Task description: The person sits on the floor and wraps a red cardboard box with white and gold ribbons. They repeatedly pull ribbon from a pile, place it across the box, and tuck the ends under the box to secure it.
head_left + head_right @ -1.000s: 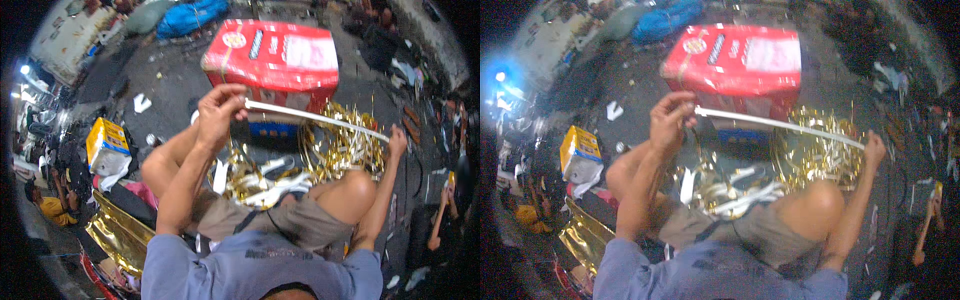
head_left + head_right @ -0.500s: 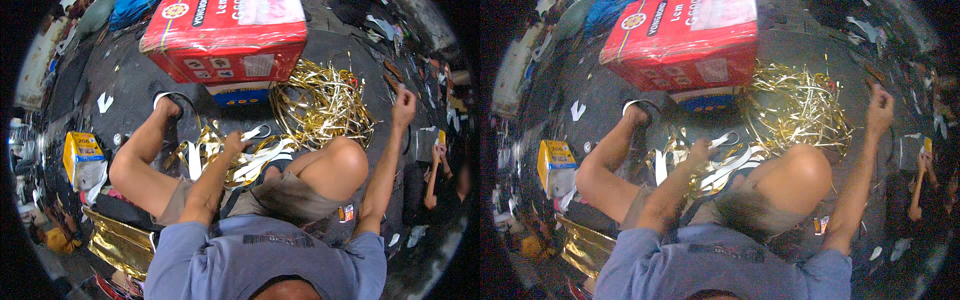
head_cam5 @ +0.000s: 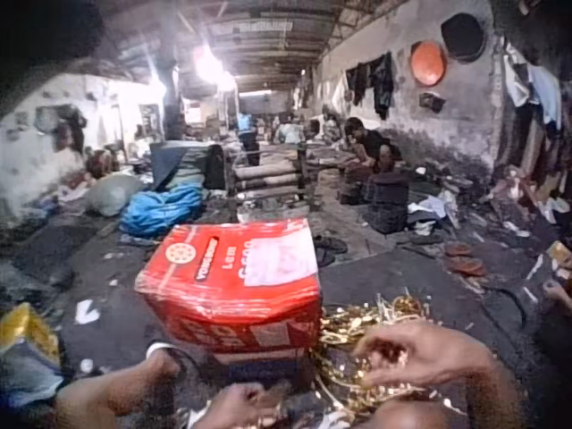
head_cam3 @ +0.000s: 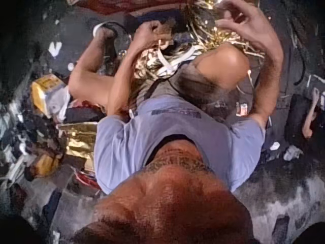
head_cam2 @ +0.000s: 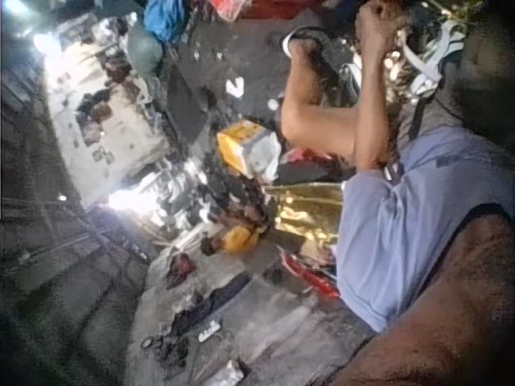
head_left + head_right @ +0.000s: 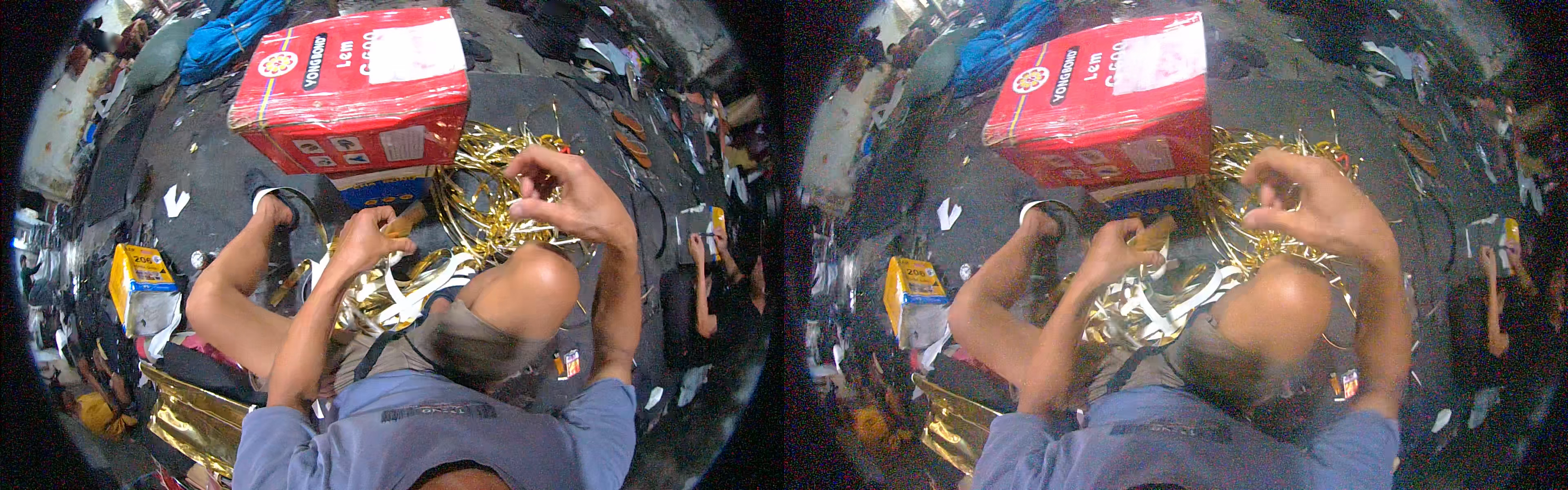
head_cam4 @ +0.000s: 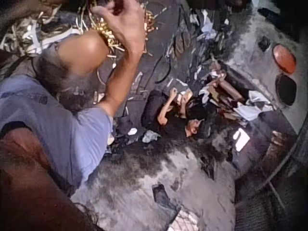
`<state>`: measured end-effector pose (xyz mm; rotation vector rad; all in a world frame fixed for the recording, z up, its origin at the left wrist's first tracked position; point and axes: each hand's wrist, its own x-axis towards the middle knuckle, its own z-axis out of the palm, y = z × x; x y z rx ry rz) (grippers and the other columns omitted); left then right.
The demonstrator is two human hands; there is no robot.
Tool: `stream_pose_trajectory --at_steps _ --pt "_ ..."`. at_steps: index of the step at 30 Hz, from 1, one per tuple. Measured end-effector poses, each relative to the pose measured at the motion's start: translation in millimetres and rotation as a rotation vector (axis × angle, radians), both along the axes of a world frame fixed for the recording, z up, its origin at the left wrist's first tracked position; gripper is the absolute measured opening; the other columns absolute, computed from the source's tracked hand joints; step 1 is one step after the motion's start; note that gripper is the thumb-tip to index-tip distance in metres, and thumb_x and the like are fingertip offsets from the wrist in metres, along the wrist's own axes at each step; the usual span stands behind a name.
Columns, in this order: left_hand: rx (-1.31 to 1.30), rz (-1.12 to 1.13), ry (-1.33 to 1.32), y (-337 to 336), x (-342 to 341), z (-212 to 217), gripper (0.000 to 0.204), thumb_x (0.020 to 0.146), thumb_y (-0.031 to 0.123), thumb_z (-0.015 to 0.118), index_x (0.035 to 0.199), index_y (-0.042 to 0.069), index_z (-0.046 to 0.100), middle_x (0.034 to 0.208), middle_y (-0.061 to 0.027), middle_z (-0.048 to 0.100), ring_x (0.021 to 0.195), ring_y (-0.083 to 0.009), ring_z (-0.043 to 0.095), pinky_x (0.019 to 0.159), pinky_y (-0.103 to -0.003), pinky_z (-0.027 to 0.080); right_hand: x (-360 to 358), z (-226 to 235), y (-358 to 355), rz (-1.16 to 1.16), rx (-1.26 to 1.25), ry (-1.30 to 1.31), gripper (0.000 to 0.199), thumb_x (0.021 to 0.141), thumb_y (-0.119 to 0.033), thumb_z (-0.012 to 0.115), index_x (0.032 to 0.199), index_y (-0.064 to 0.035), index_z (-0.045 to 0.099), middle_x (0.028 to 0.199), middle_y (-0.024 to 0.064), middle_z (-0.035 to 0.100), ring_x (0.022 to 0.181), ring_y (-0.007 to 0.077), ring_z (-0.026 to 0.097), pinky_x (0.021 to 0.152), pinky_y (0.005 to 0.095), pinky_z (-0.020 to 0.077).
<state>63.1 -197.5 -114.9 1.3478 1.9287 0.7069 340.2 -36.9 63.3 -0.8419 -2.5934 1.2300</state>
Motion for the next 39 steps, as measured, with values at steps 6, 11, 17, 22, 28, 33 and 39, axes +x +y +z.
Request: stream_pose_trajectory --at_steps 6,11,17,22,28,33,39 --pt "0.207 -0.133 -0.338 -32 -8 72 0.034 0.103 0.036 0.069 0.093 0.004 0.070 0.071 0.0043 0.061 0.061 -0.0073 0.053 0.054 -0.030 0.040 -68 16 -29 0.448 0.432 0.106 0.060 0.071 -0.006 0.083 0.128 -0.0081 0.063 0.130 0.0140 0.061 0.123 0.0364 0.060 0.107 0.0459 0.0484" --pt "0.184 -0.167 -0.939 -39 -12 121 0.029 0.101 0.035 0.073 0.098 0.006 0.071 0.080 0.0100 0.060 0.069 -0.0006 0.050 0.059 -0.021 0.039 -98 13 -43 0.583 0.543 0.418 0.039 0.080 -0.006 0.078 0.118 -0.0072 0.069 0.117 0.0116 0.067 0.102 0.0332 0.070 0.085 0.0418 0.0590" --pt "0.207 -0.140 -0.633 -32 -26 137 0.023 0.090 0.016 0.084 0.099 0.004 0.066 0.081 0.0089 0.058 0.074 -0.0019 0.051 0.065 -0.020 0.039 -96 39 -17 0.341 0.422 0.478 0.009 0.090 -0.010 0.075 0.098 -0.0043 0.077 0.085 0.0112 0.073 0.081 0.0277 0.074 0.073 0.0359 0.0574" --pt "0.281 -0.068 -0.669 -38 -50 114 0.016 0.102 0.017 0.069 0.113 0.006 0.065 0.086 0.0063 0.058 0.078 -0.0030 0.050 0.069 -0.023 0.042 -77 69 39 -0.109 0.284 0.456 0.016 0.097 -0.011 0.069 0.091 0.0019 0.076 0.080 0.0023 0.071 0.074 0.0092 0.065 0.068 0.0260 0.0512" --pt "0.045 -0.316 -0.405 -51 -23 36 0.020 0.101 0.022 0.063 0.107 0.004 0.068 0.079 -0.0060 0.067 0.076 -0.0191 0.065 0.070 -0.036 0.051 -62 106 69 -0.277 0.438 0.714 0.020 0.105 -0.023 0.064 0.096 -0.0061 0.068 0.080 -0.0049 0.059 0.067 0.0036 0.055 0.059 0.0213 0.0453" --pt "-0.483 -0.659 0.287 -60 -29 18 0.035 0.094 0.029 0.067 0.122 0.008 0.070 0.101 -0.0200 0.076 0.095 -0.0383 0.075 0.082 -0.051 0.058 -39 138 73 -0.485 0.667 0.745 0.022 0.110 -0.024 0.057 0.094 -0.0099 0.066 0.077 -0.0075 0.054 0.065 0.0016 0.047 0.056 0.0207 0.0369" --pt "0.335 -0.524 0.026 -43 -41 34 0.106 0.078 0.035 0.088 0.163 0.005 0.032 0.160 -0.0265 0.037 0.148 -0.0391 0.041 0.122 -0.048 0.035 -66 133 16 0.242 0.488 0.063 0.019 0.096 -0.016 0.070 0.089 0.0016 0.067 0.081 0.0085 0.065 0.075 0.0188 0.064 0.069 0.0339 0.0499"
